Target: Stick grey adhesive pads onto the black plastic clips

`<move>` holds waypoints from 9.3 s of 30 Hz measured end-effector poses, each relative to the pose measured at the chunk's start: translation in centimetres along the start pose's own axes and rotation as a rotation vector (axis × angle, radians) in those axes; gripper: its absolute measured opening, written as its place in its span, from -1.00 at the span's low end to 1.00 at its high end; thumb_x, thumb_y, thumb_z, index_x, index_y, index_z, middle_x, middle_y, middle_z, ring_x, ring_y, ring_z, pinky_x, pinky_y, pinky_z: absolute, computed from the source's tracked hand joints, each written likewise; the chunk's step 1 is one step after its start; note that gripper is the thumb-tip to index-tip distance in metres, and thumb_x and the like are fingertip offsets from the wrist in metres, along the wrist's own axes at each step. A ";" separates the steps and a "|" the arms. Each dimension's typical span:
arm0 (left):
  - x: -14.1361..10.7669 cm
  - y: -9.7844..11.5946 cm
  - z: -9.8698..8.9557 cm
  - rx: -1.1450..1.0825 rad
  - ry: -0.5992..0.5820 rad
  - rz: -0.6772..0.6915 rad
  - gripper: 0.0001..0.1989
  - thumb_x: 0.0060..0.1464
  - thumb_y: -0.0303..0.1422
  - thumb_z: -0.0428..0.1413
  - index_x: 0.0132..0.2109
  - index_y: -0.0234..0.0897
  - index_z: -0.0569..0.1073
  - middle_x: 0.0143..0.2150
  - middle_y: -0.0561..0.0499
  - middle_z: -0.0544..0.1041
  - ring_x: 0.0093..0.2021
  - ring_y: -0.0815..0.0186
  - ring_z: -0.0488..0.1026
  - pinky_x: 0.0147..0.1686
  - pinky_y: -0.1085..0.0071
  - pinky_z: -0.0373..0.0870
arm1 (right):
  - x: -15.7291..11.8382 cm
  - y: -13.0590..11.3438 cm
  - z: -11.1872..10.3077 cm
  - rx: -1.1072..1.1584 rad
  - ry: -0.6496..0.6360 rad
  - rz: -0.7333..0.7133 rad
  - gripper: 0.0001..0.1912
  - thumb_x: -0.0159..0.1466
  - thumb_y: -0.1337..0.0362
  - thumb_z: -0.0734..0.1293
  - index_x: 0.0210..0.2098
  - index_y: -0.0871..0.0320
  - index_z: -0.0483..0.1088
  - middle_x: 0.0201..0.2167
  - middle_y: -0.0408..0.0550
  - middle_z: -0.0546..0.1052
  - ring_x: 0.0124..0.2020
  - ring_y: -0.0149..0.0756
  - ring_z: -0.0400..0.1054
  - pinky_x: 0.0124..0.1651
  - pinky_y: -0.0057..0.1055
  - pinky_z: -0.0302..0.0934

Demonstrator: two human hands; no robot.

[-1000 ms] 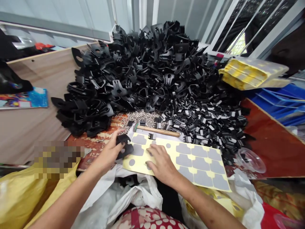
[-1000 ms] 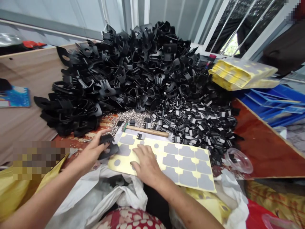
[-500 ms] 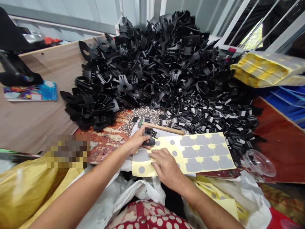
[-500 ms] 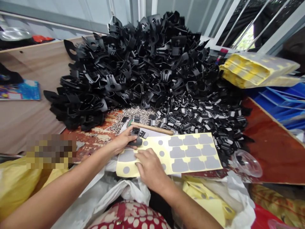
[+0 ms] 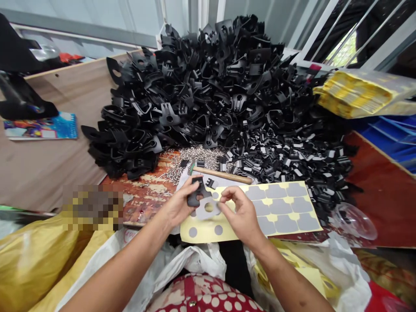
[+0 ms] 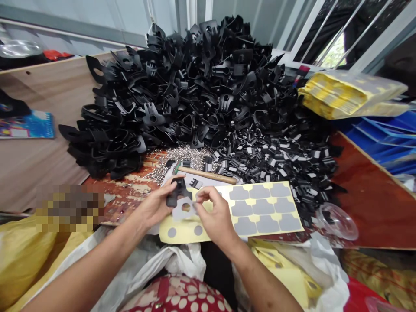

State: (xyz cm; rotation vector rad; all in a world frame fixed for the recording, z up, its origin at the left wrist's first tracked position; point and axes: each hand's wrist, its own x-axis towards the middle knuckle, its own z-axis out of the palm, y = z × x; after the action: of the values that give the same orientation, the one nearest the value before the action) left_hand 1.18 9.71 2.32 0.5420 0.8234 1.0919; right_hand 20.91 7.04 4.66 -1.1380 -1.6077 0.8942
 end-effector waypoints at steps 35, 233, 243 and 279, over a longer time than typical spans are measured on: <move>-2.6 -4.0 1.8 0.210 0.244 0.330 -0.60 0.03 -0.45 0.30 0.01 -0.12 0.42 -0.17 0.10 0.46 -0.15 0.35 0.40 -0.15 0.53 0.38 | -1.3 2.8 4.0 -0.434 -0.033 -0.347 -0.85 0.36 0.40 0.25 -0.13 0.03 0.33 -0.16 0.05 0.41 -0.08 -0.09 0.38 -0.03 -0.12 0.35; 4.7 16.8 -6.7 0.742 0.682 0.996 -0.76 0.36 -0.22 -0.07 -0.17 -0.25 0.39 -0.19 -0.05 0.46 -0.14 0.20 0.45 -0.14 0.23 0.54 | 2.5 5.2 -0.7 -0.372 -0.129 -0.264 -0.80 0.38 0.39 0.25 -0.20 0.08 0.52 -0.22 0.00 0.59 -0.12 -0.15 0.46 -0.01 -0.17 0.36; -1.6 7.9 -1.3 0.199 0.050 0.092 -0.71 0.17 -0.12 0.24 -0.22 -0.27 0.48 -0.27 -0.05 0.54 -0.31 0.23 0.47 -0.32 0.32 0.50 | 3.2 -0.1 2.1 -0.402 -0.136 -0.520 -0.33 0.34 0.47 0.25 0.40 -0.02 0.16 0.41 0.07 0.24 0.43 -0.02 0.12 0.44 0.08 0.09; -1.1 -1.7 1.8 0.006 -0.013 -0.062 -0.55 0.08 -0.25 0.33 0.10 -0.06 0.43 -0.12 0.04 0.51 -0.27 0.29 0.53 -0.26 0.29 0.58 | -2.0 1.3 -0.9 0.021 0.056 0.044 -0.92 0.23 0.38 0.34 -0.30 0.08 0.38 -0.35 -0.15 0.51 -0.25 -0.28 0.44 -0.09 -0.36 0.35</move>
State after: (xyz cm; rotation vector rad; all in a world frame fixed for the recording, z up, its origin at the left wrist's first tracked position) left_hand 3.35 8.05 2.50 0.5247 0.8278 1.0285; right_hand 22.38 5.56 3.16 -1.1773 -1.5305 0.8978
